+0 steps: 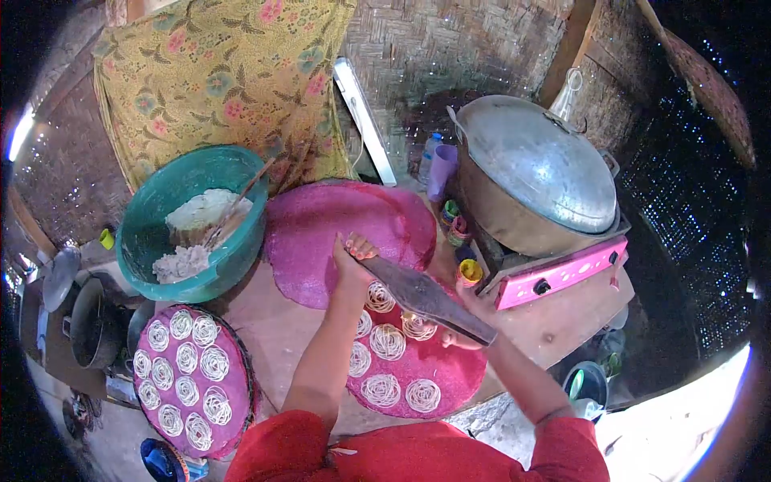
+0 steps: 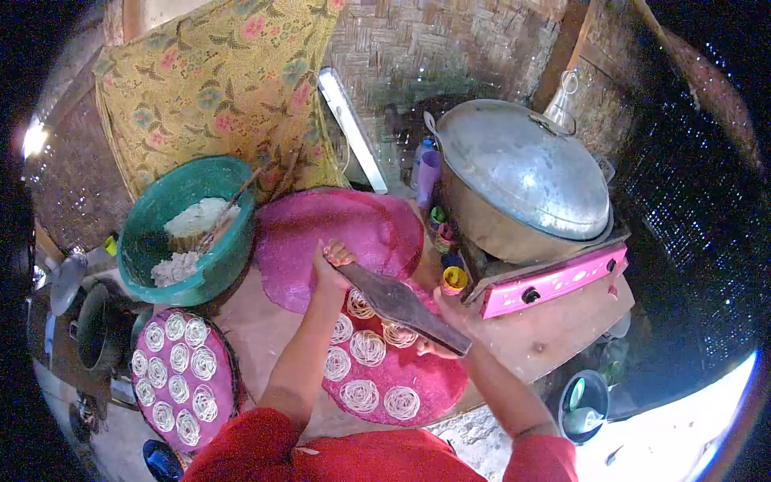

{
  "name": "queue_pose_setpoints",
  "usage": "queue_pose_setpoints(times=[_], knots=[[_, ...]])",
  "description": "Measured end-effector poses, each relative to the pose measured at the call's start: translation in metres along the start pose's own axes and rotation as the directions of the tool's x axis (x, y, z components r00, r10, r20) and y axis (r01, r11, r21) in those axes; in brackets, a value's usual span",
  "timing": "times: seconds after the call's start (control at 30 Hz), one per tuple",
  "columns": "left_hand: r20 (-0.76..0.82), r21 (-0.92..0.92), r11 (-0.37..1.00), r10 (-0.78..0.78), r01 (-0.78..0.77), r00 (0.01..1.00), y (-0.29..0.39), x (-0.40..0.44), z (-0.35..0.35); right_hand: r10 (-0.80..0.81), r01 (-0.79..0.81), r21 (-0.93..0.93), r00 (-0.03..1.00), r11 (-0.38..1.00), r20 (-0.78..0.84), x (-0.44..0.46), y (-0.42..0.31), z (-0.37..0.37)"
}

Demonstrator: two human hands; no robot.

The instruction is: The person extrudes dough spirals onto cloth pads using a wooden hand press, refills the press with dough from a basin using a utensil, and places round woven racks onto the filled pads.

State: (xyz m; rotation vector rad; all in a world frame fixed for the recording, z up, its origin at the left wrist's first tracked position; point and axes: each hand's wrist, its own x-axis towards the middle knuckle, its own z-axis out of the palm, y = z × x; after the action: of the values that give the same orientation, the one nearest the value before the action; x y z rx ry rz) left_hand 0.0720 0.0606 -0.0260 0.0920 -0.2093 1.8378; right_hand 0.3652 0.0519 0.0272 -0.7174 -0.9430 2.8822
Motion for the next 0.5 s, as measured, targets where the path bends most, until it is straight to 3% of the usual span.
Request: queue_pose_setpoints(times=[0.07,0.13,0.2,0.23,0.27,0.3,0.33,0.37,0.4,0.43,0.47,0.5], knots=[[0.016,-0.021,1.0,0.01,-0.01,1.0,-0.001,-0.002,-0.006,-0.169,0.156,0.222,0.985,0.962,0.038,0.017,0.018,0.004],[0.004,-0.064,0.997,0.03,-0.03,1.0,-0.005,-0.007,-0.003,-0.207,0.207,0.21,0.978,0.956,-0.022,0.025,0.034,-0.004],[-0.052,-0.075,0.996,0.047,-0.051,0.998,-0.005,-0.012,0.001,-0.139,0.083,0.3,0.976,0.95,0.168,0.037,0.042,-0.022],[-0.106,-0.088,0.994,0.061,-0.071,0.993,-0.005,-0.014,0.004,-0.139,0.083,0.301,0.976,0.95,0.17,0.036,0.042,-0.02],[-0.106,-0.086,0.994,0.061,-0.07,0.992,-0.004,-0.014,0.007,-0.077,0.077,0.002,0.996,0.997,0.044,0.035,0.044,-0.019],[-0.075,-0.075,0.992,0.093,-0.098,0.993,-0.001,-0.013,0.008,-0.056,0.026,-0.295,0.994,0.955,-0.097,0.032,0.043,-0.006],[-0.042,-0.066,0.99,0.124,-0.126,0.991,0.002,-0.011,0.011,-0.059,0.028,-0.296,0.994,0.955,-0.097,0.029,0.043,0.006],[-0.041,-0.067,0.99,0.122,-0.124,0.992,0.005,-0.01,0.015,-0.027,-0.097,-0.44,0.964,0.893,-0.266,0.027,0.044,0.018],[0.031,-0.048,0.992,0.117,-0.115,0.993,0.008,-0.01,0.027,-0.152,-0.138,-0.759,0.942,0.636,-0.299,0.024,0.049,0.028],[0.102,-0.028,0.994,0.111,-0.108,0.989,0.012,-0.01,0.037,-0.276,-0.25,-0.927,0.904,0.279,-0.326,0.021,0.054,0.037],[0.101,-0.027,0.994,0.109,-0.107,0.989,0.016,-0.009,0.049,-0.276,-0.25,-0.927,0.904,0.28,-0.327,0.018,0.061,0.039],[0.217,-0.001,0.997,0.075,-0.077,0.973,0.02,-0.01,0.062,-0.361,-0.304,-0.946,0.899,-0.108,-0.248,0.015,0.069,0.04]])
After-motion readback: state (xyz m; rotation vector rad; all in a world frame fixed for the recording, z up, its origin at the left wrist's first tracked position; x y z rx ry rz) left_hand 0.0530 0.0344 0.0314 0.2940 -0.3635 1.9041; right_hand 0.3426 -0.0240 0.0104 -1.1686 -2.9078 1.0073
